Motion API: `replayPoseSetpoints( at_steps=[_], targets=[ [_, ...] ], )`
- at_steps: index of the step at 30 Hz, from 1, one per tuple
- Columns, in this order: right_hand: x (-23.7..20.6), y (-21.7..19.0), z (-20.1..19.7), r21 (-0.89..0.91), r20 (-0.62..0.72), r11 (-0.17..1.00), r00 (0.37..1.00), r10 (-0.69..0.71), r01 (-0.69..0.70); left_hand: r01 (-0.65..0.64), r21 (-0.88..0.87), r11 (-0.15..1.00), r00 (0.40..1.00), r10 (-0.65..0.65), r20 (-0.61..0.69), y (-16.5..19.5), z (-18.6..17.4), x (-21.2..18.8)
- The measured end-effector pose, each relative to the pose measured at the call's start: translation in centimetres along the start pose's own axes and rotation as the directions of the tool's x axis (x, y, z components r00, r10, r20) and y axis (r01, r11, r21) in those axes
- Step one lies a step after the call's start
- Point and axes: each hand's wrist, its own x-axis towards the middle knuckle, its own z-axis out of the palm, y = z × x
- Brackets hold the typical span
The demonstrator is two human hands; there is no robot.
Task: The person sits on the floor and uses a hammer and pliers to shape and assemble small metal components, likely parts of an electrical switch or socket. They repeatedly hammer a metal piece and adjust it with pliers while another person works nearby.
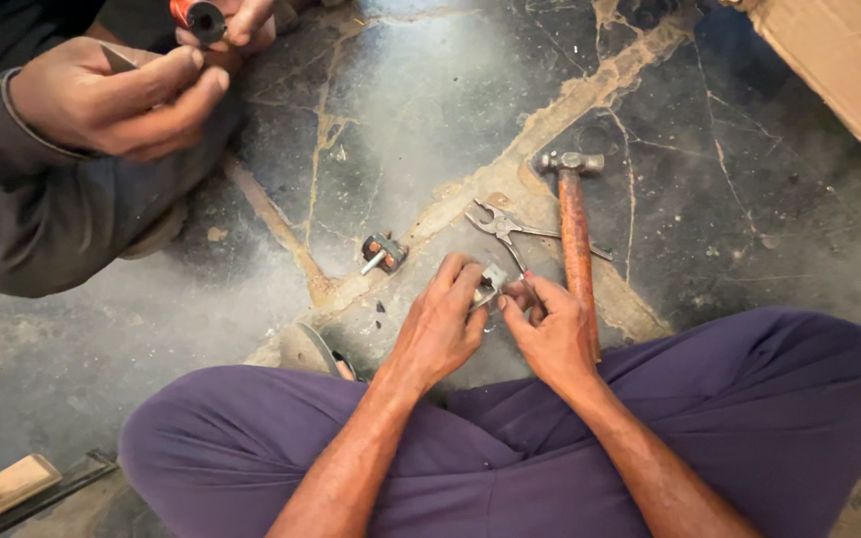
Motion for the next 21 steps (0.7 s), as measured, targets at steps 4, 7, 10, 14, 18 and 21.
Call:
replayPoseSetpoints(
  at_steps=[4, 7, 10, 14, 18, 21],
  targets=[
    [-0.1, -0.5, -0.2, 0.130, -0.029, 0.991, 1.000, -0.010, 0.014, 0.113, 0.125, 0.986, 0.993, -0.115, 0.006, -2.1, 0.6, -0.3],
    [-0.5, -1.4, -0.6, 0.256, -0.048, 0.948, 0.982, -0.184, 0.191, 0.153, 0.244, 0.958, 0.982, -0.175, 0.068, -3.6, 1.2, -0.5],
    [-1.1, -2.3, -1.3, 0.249, -0.044, 0.949, 0.981, -0.189, 0.194, 0.163, 0.249, 0.955, 0.982, -0.180, 0.050, -4.3, 1.8, -1.0],
    [-1.4, -2.7, -2.0, 0.058, -0.061, 0.908, 0.910, -0.411, 0.414, 0.177, 0.261, 0.949, 0.981, -0.192, 0.034, -4.2, 2.1, -1.2],
    [-1.4, -2.1, -2.0, 0.048, 0.048, 0.957, 0.957, -0.287, 0.285, 0.178, 0.265, 0.948, 0.980, -0.194, 0.035, -4.1, 2.0, -1.1],
    [-1.5, -1.5, -1.6, 0.057, 0.071, 0.949, 0.947, -0.313, 0.309, 0.173, 0.276, 0.945, 0.982, -0.188, 0.029, -4.0, 2.0, -1.1]
  ],
)
